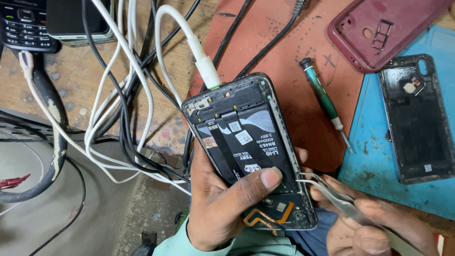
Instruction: The person uses a screwdriver to pry and adjust the edges of a disassembled smartphone, then connects a USB cable to test charging. The phone screen lights up and shows a charging indicator. The person continues to pry along the seam with the screwdriver and tweezers while the device remains powered on.
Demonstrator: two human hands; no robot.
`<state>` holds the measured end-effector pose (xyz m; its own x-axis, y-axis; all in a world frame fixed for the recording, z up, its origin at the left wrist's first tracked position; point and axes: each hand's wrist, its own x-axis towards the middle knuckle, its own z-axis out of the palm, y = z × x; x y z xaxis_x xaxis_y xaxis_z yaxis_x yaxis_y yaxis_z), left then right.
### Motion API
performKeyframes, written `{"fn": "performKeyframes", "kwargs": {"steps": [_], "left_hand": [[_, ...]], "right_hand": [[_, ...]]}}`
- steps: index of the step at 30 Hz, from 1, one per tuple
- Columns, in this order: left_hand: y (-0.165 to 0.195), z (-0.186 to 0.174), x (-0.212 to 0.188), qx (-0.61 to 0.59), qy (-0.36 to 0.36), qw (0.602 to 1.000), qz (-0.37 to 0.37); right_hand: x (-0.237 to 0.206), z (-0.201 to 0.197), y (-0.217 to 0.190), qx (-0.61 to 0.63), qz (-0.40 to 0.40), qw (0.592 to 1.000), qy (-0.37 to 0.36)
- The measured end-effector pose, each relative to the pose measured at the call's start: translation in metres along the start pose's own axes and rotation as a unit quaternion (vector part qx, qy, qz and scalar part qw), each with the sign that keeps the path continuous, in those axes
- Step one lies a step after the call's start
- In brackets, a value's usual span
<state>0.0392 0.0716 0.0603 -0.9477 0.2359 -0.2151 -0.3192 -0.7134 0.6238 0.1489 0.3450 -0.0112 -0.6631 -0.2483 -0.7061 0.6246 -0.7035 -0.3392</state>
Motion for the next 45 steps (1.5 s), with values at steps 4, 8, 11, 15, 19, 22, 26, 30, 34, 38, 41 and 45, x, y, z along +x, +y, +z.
{"fn": "performKeyframes", "kwargs": {"steps": [4,8,11,15,19,22,26,30,34,38,41,45], "left_hand": [[0.001,0.000,0.001,0.013,-0.006,1.000,0.004],[-0.002,0.000,0.000,-0.026,-0.009,1.000,0.012],[-0.003,-0.004,-0.001,0.017,-0.001,1.000,0.008],[-0.008,-0.007,-0.001,0.044,0.008,0.998,0.040],[-0.012,-0.008,-0.003,0.049,0.041,0.997,0.052],[-0.012,-0.009,-0.004,0.052,0.029,0.997,0.058],[-0.011,-0.006,-0.005,0.007,0.023,0.998,0.058],[-0.007,0.002,-0.003,0.023,-0.001,0.994,0.109],[-0.007,0.011,0.002,0.071,0.006,0.987,0.145],[-0.011,0.013,0.003,0.107,0.058,0.979,0.166],[-0.008,0.009,0.003,0.108,0.051,0.977,0.176],[0.005,0.007,0.006,0.137,0.032,0.974,0.179]], "right_hand": [[0.014,0.000,-0.028,0.088,0.128,0.974,-0.164],[0.013,0.009,-0.026,0.084,0.101,0.978,-0.164],[0.012,0.010,-0.024,-0.020,-0.003,0.995,-0.103],[0.016,0.005,-0.040,0.069,0.146,0.963,-0.215],[0.008,0.008,-0.057,-0.132,0.036,0.985,0.101],[0.004,0.011,-0.054,-0.134,-0.093,0.986,-0.021],[0.011,0.002,-0.018,-0.194,-0.447,0.873,-0.012],[0.005,-0.003,-0.014,-0.274,-0.537,0.795,0.065],[0.002,0.027,-0.008,-0.439,-0.522,0.730,0.057],[0.011,0.073,0.022,-0.305,-0.433,0.841,-0.108],[0.014,0.095,0.036,-0.276,-0.430,0.857,-0.065],[0.016,0.112,0.033,-0.318,-0.460,0.825,-0.084]]}}
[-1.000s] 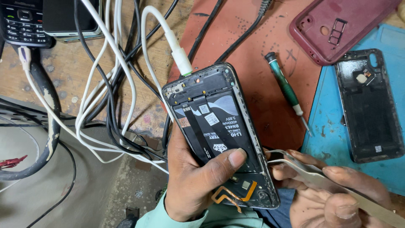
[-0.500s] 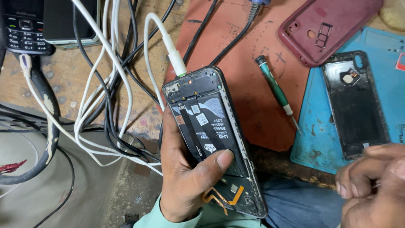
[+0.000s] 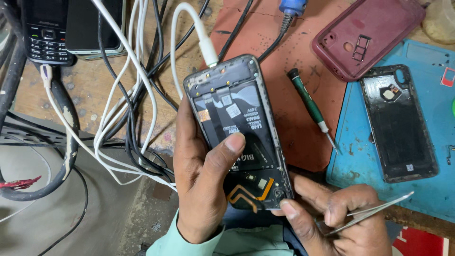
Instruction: The person uses a screwdriver to pry and adjust the edges of a disassembled smartphone, then connects a USB cable to test charging. The phone screen lights up and shows a charging indicator. The person continues to pry along the seam with the screwdriver and tweezers while the device remains powered on.
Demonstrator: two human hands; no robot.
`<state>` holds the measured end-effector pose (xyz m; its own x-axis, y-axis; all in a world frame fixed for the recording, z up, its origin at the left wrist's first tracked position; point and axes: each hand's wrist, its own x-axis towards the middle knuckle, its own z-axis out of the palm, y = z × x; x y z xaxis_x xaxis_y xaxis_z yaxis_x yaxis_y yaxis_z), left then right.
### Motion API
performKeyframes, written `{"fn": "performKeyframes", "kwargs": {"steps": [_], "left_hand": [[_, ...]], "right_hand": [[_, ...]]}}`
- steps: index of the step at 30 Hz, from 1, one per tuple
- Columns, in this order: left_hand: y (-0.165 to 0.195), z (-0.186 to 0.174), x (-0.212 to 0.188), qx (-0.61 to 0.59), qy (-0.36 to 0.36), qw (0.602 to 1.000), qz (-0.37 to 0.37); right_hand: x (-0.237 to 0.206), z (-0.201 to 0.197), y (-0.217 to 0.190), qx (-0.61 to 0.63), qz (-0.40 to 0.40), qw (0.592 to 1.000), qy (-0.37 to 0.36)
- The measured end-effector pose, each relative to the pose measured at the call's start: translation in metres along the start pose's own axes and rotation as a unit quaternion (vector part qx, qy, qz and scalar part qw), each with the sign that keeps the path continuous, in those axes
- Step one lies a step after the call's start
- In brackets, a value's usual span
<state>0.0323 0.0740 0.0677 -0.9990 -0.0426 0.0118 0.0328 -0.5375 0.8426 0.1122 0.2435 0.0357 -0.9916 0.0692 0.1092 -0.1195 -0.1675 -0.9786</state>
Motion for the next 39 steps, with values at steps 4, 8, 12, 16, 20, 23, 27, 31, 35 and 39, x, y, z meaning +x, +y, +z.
{"fn": "performKeyframes", "kwargs": {"steps": [4,8,12,16,20,23,27,31,35,39], "left_hand": [[0.009,0.003,0.006,0.094,0.002,0.995,0.031],[0.011,0.000,-0.001,0.280,-0.010,0.955,0.094],[0.003,-0.010,-0.011,0.321,0.020,0.943,0.088],[0.000,-0.014,-0.012,0.306,-0.008,0.937,0.169],[0.006,-0.018,-0.011,0.344,0.038,0.915,0.206],[0.004,-0.033,-0.012,0.231,0.083,0.948,0.201],[0.002,-0.062,-0.029,0.110,0.142,0.976,0.126],[0.037,-0.121,-0.039,0.082,-0.031,0.991,0.105],[0.085,-0.223,-0.018,0.366,-0.342,0.814,0.295],[0.096,-0.268,-0.042,0.432,-0.061,0.873,0.219]], "right_hand": [[0.011,0.016,-0.011,-0.123,-0.035,0.987,0.096],[0.023,0.026,-0.017,-0.200,-0.059,0.970,0.124],[0.026,0.038,-0.010,-0.249,-0.097,0.952,0.147],[0.025,0.054,-0.010,-0.259,-0.137,0.948,0.121],[0.033,0.054,-0.023,-0.306,-0.105,0.936,0.139],[0.040,0.024,-0.033,-0.327,0.019,0.943,0.058],[0.027,-0.026,-0.026,-0.335,0.096,0.936,0.044],[0.018,-0.068,-0.021,-0.334,0.096,0.936,0.055],[0.030,-0.089,-0.026,-0.324,0.071,0.943,0.019],[0.041,-0.085,-0.042,-0.309,0.014,0.949,-0.064]]}}
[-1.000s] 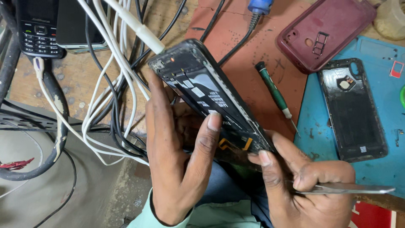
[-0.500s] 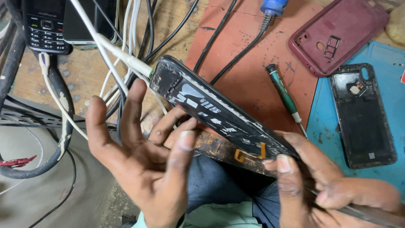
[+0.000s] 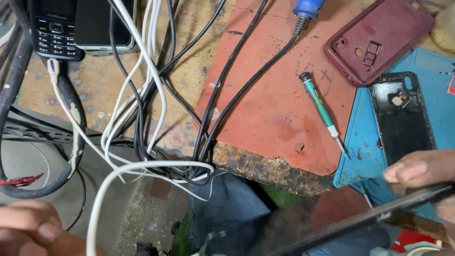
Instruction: The person uses a screwdriver to pry and adjust the edges of a disassembled smartphone, then connects a USB cable to test charging. The phone screen lights up and shows a charging indicator. The person continues to pry along the seam with the screwdriver and tweezers while the device remains powered on.
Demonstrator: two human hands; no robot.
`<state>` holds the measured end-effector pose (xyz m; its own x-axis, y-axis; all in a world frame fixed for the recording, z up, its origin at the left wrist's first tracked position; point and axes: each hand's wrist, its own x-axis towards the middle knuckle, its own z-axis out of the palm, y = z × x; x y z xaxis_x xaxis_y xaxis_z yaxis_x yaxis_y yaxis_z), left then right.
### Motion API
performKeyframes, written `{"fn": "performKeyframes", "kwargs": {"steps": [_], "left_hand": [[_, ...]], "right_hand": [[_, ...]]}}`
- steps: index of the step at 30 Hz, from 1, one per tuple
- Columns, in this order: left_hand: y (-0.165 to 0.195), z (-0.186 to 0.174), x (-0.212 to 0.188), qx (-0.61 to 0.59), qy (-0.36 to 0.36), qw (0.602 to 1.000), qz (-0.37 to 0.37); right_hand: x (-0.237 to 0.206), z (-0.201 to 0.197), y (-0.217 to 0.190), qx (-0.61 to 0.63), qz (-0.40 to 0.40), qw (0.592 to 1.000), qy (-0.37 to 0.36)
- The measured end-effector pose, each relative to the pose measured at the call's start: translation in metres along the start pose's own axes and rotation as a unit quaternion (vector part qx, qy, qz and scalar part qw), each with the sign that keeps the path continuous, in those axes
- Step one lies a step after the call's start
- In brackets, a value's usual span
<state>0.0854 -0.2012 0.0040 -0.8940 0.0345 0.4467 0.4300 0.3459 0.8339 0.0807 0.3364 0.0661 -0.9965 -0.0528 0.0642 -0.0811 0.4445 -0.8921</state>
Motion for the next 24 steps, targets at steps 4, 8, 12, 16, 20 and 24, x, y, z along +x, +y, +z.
{"fn": "performKeyframes", "kwargs": {"steps": [4,8,12,16,20,24], "left_hand": [[0.055,0.056,-0.008,-0.221,0.006,0.961,-0.164],[0.111,0.134,0.043,-0.339,-0.353,0.828,-0.275],[0.133,0.178,0.070,-0.417,-0.413,0.730,-0.350],[0.127,0.210,0.045,-0.533,-0.267,0.696,-0.399],[0.116,0.233,0.022,-0.591,-0.117,0.713,-0.358],[0.111,0.239,0.025,-0.588,-0.036,0.733,-0.339]], "right_hand": [[0.007,-0.004,-0.016,-0.015,-0.095,0.991,-0.092],[0.017,-0.004,-0.022,-0.053,-0.159,0.971,-0.172],[0.032,0.015,-0.049,-0.036,-0.164,0.969,-0.184],[0.054,0.049,-0.090,0.077,-0.180,0.977,-0.090],[0.030,0.076,-0.099,-0.061,-0.091,0.988,0.110],[-0.009,0.091,-0.061,0.143,-0.051,0.982,0.111]]}}
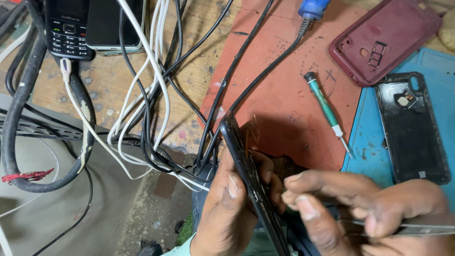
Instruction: The person uses a screwdriver to pry and adjust the edges of a disassembled smartphone, then connects a USB cable to test charging. The phone screen lights up and shows a charging indicator. The person continues to pry along the seam with the screwdriver and tweezers while the device remains powered on.
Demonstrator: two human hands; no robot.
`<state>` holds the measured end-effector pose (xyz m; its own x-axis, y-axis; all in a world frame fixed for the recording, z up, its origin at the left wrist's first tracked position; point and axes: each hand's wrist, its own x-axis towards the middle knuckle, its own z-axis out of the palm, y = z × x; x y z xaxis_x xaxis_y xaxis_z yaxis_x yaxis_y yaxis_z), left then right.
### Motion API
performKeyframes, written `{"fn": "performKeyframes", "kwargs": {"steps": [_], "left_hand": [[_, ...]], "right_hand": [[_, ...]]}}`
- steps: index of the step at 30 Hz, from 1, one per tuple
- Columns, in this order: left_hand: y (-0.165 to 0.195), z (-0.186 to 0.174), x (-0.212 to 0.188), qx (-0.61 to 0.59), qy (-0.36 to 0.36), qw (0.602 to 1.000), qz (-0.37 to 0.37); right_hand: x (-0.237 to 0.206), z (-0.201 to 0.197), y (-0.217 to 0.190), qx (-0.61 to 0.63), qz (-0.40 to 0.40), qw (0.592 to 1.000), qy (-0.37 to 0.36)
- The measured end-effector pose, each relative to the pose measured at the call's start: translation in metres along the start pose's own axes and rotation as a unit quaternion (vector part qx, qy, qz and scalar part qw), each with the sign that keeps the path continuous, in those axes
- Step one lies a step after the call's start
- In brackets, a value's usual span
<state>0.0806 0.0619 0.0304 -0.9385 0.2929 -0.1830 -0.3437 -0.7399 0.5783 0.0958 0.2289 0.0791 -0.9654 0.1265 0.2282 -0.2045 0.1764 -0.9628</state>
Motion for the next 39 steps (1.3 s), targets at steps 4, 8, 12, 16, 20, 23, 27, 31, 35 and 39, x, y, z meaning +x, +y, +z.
{"fn": "performKeyframes", "kwargs": {"steps": [4,8,12,16,20,23,27,31,35,39], "left_hand": [[0.003,-0.001,0.004,0.020,-0.008,1.000,0.016],[0.002,-0.004,0.005,0.032,-0.011,0.999,0.023],[0.001,-0.003,0.006,0.026,-0.005,0.999,0.028],[0.000,0.000,0.007,0.020,0.009,0.999,0.024],[-0.003,0.002,0.008,0.027,0.012,0.999,0.036],[-0.006,0.001,0.008,0.026,0.008,0.999,0.042],[-0.008,0.000,0.008,0.020,0.004,0.999,0.045],[-0.008,-0.001,0.008,0.016,0.000,0.999,0.042],[-0.008,-0.002,0.008,0.019,-0.007,0.999,0.044],[-0.010,-0.002,0.009,0.029,-0.003,0.998,0.050]], "right_hand": [[-0.017,-0.005,0.015,0.191,0.047,0.979,-0.056],[-0.005,-0.027,0.018,0.377,0.118,0.901,-0.179],[0.003,-0.069,0.046,0.402,0.149,0.821,-0.377],[0.011,-0.080,0.050,0.370,0.236,0.797,-0.416],[0.045,-0.047,0.013,0.272,0.439,0.737,-0.435],[0.017,-0.009,0.003,-0.039,0.224,0.941,-0.250],[-0.044,-0.004,0.039,-0.184,0.045,0.980,-0.054],[-0.072,-0.016,0.067,-0.171,0.063,0.983,-0.009],[-0.054,-0.004,0.048,-0.197,-0.011,0.980,-0.019],[-0.046,0.009,0.032,-0.196,0.079,0.977,0.018]]}}
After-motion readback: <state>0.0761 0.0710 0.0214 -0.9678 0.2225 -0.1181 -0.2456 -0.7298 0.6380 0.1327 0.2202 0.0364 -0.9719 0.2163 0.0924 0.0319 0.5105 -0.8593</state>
